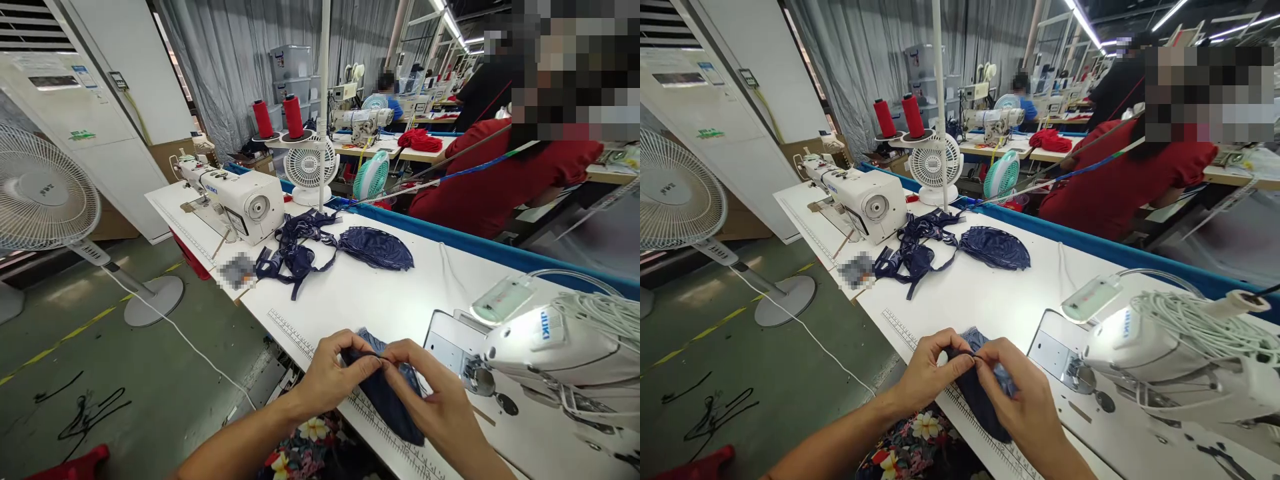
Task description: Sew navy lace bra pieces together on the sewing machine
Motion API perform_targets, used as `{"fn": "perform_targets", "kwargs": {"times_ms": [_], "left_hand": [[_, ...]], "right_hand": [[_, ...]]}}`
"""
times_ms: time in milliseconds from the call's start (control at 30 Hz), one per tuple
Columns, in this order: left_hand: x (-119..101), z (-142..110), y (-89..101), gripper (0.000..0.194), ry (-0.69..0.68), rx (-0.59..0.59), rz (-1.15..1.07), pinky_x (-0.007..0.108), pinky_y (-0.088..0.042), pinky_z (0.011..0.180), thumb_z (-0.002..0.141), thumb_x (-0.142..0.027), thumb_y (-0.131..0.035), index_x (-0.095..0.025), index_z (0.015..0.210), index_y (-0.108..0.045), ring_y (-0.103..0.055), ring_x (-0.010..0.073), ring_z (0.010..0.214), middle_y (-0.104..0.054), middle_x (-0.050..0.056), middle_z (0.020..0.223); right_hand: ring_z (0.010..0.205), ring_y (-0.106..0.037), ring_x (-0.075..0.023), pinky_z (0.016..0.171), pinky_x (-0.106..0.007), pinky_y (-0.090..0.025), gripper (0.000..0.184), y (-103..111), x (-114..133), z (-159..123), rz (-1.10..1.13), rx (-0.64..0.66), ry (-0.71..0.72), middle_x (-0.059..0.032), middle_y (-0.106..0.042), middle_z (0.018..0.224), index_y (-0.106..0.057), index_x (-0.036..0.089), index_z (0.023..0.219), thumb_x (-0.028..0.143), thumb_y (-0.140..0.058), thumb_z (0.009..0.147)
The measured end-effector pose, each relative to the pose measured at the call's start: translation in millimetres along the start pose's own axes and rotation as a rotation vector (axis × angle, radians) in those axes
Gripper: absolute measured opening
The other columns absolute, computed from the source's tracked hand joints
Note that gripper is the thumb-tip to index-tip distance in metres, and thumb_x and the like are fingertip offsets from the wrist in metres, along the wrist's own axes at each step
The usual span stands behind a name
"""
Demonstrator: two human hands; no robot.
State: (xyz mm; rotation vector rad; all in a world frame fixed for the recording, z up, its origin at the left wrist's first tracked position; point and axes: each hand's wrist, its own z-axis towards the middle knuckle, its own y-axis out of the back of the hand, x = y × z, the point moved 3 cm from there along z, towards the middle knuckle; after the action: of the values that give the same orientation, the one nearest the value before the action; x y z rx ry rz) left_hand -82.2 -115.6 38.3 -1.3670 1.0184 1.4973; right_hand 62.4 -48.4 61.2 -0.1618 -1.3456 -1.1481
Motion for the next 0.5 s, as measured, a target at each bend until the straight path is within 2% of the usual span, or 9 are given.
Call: {"fn": "perform_targets", "kwargs": {"times_ms": [133, 233, 333, 433, 500], "left_hand": [[-5, -6, 18.9, 0.017, 0.059, -0.024, -0.047, 0.023, -0.04, 0.069, 0.083, -0.03, -0.066, -0.014, 0.077, -0.064, -0.049, 0.0115, 0.07, -0.058, -0.001, 0.072], [-14, -17, 34.6, 0.012, 0.031, -0.028, 0.008, 0.022, -0.041, 0.072, 0.085, -0.025, -0.063, -0.015, 0.078, -0.063, -0.051, 0.0112, 0.073, -0.059, -0.001, 0.076], [-22, -33, 45.5, 0.008, 0.03, -0.016, 0.049, 0.021, -0.042, 0.072, 0.083, -0.02, -0.062, -0.015, 0.077, -0.064, -0.053, 0.0106, 0.073, -0.06, 0.0, 0.077], [-23, -47, 54.0, 0.004, 0.032, -0.022, 0.058, 0.02, -0.044, 0.071, 0.08, -0.016, -0.064, -0.015, 0.076, -0.065, -0.056, 0.0106, 0.073, -0.062, 0.001, 0.076], [-18, -56, 58.9, 0.003, 0.006, -0.039, 0.046, 0.021, -0.046, 0.073, 0.078, -0.016, -0.065, -0.014, 0.076, -0.066, -0.059, 0.0123, 0.076, -0.065, 0.003, 0.079]], "right_hand": [[0.079, -0.064, -0.0174, 0.068, -0.028, -0.053, 0.016, -9, -3, 21, -0.018, 0.066, 0.052, -0.0025, -0.067, 0.085, -0.062, 0.025, 0.091, 0.037, -0.053, 0.095], [0.077, -0.065, -0.0171, 0.069, -0.029, -0.054, 0.023, -13, -26, 63, -0.243, -0.073, 0.08, -0.0022, -0.07, 0.085, -0.064, 0.024, 0.097, 0.042, -0.051, 0.094], [0.076, -0.064, -0.0195, 0.069, -0.034, -0.052, 0.028, -15, -66, 122, -0.359, -0.199, 0.065, -0.006, -0.07, 0.089, -0.065, 0.021, 0.098, 0.039, -0.045, 0.093], [0.086, -0.062, -0.0273, 0.075, -0.045, -0.048, 0.033, -8, -98, 177, -0.476, -0.334, 0.05, -0.0129, -0.068, 0.09, -0.068, 0.018, 0.091, 0.037, -0.04, 0.09], [0.083, -0.061, -0.0308, 0.071, -0.048, -0.045, 0.033, -1, -104, 203, -0.52, -0.364, 0.065, -0.0158, -0.066, 0.082, -0.069, 0.018, 0.082, 0.037, -0.043, 0.089]]}}
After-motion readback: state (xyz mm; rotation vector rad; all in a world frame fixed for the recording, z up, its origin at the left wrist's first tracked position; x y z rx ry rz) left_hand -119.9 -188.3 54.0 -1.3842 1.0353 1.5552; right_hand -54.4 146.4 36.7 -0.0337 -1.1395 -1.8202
